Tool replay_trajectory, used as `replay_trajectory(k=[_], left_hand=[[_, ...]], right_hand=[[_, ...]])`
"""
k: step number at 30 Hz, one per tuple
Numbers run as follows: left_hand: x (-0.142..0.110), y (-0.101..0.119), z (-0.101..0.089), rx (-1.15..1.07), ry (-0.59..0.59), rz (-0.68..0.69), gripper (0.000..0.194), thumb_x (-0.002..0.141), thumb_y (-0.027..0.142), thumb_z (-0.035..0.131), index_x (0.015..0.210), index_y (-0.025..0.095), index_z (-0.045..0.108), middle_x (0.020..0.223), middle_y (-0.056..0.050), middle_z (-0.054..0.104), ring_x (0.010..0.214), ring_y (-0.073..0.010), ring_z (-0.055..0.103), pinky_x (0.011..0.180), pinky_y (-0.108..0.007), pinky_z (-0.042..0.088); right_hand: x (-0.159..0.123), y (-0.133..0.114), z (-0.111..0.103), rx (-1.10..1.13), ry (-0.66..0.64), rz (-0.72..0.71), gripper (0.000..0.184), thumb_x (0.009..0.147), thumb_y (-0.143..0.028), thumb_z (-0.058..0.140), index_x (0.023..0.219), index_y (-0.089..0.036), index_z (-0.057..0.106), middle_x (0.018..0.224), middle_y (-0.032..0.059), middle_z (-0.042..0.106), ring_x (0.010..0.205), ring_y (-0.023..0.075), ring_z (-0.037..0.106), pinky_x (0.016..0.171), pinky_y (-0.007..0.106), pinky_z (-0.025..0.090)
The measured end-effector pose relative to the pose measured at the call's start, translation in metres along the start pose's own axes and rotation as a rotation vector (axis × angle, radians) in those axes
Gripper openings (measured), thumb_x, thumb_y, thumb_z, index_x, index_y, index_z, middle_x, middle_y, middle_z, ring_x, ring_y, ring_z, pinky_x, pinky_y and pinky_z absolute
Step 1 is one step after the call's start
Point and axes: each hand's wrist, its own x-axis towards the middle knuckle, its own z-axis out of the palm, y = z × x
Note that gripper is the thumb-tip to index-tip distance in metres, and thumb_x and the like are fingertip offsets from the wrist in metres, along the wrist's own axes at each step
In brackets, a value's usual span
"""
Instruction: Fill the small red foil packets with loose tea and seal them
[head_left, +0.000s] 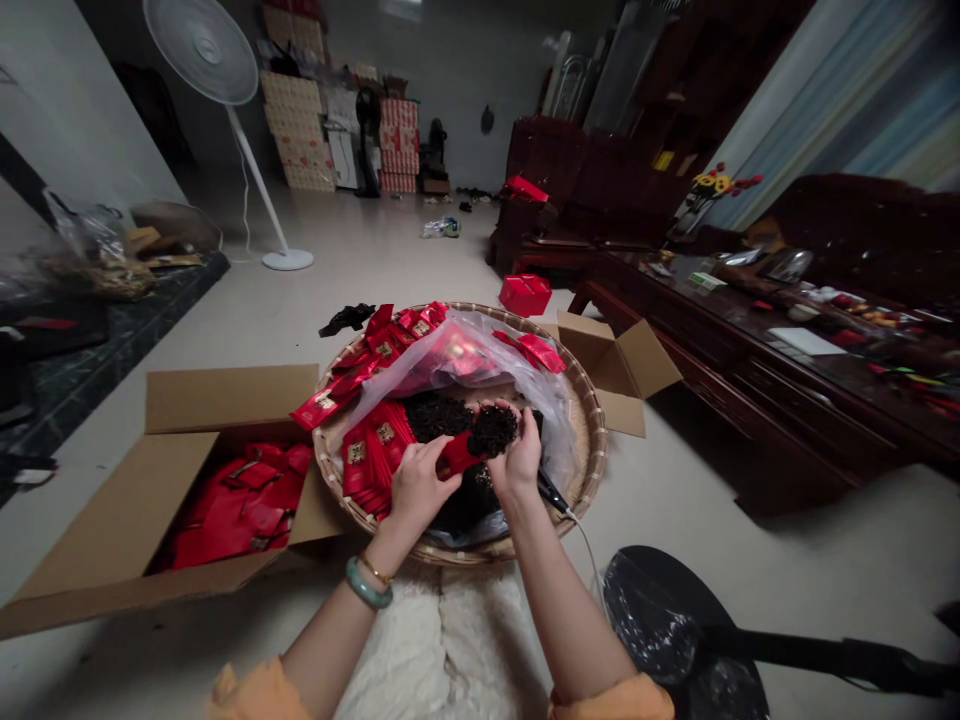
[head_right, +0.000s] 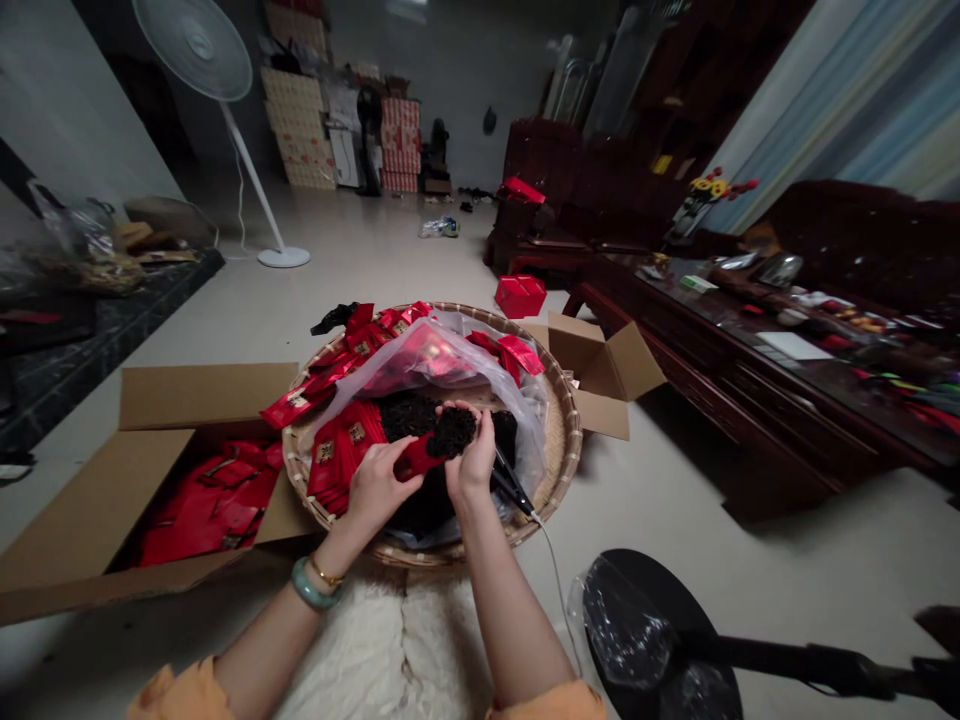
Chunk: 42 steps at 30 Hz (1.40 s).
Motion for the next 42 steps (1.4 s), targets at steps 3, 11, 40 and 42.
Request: replay_trajectory(k=[3, 11, 40, 42], left_hand=[[0.000, 0.001, 0.001, -0.001, -0.008, -0.014, 0.050, 0.065, 0.019, 0.068, 0.114, 0.022, 0.058, 0.100, -0.005, 0.066, 0.091, -0.0220, 0.056, 0.081, -0.034, 0.048], [-0.001, -0.001, 0.010, 0.010, 0.009, -0.021, 0.050, 0.066, 0.022, 0.068, 0.114, 0.022, 0.057, 0.095, -0.004, 0.067, 0.088, -0.0231, 0.058, 0.076, -0.034, 0.050], [-0.001, -0.008, 0.023, 0.057, 0.038, -0.025, 0.049, 0.067, 0.028, 0.068, 0.113, 0.018, 0.055, 0.098, -0.008, 0.066, 0.091, -0.0253, 0.059, 0.076, -0.035, 0.050], [0.000, -0.009, 0.023, 0.065, 0.037, -0.034, 0.049, 0.067, 0.028, 0.069, 0.113, 0.018, 0.055, 0.099, -0.008, 0.066, 0.091, -0.0254, 0.058, 0.077, -0.035, 0.049]], right_hand=[[0.000, 0.001, 0.000, -0.059, 0.001, -0.040, 0.035, 0.088, -0.042, 0.038, 0.080, -0.020, 0.062, 0.079, 0.0011, 0.069, 0.077, 0.0155, 0.065, 0.089, 0.037, 0.047], [0.001, 0.002, -0.003, -0.223, 0.035, -0.127, 0.036, 0.088, -0.043, 0.036, 0.081, -0.020, 0.063, 0.081, 0.0008, 0.067, 0.080, 0.0148, 0.062, 0.085, 0.031, 0.045], [0.014, 0.019, -0.026, -0.680, -0.101, -0.064, 0.041, 0.088, -0.047, 0.040, 0.081, -0.023, 0.072, 0.089, -0.0005, 0.071, 0.093, 0.0159, 0.059, 0.097, 0.029, 0.035], [0.014, 0.019, -0.030, -0.645, -0.113, -0.042, 0.043, 0.089, -0.048, 0.037, 0.086, -0.022, 0.072, 0.091, 0.0003, 0.071, 0.093, 0.0151, 0.060, 0.095, 0.028, 0.037]])
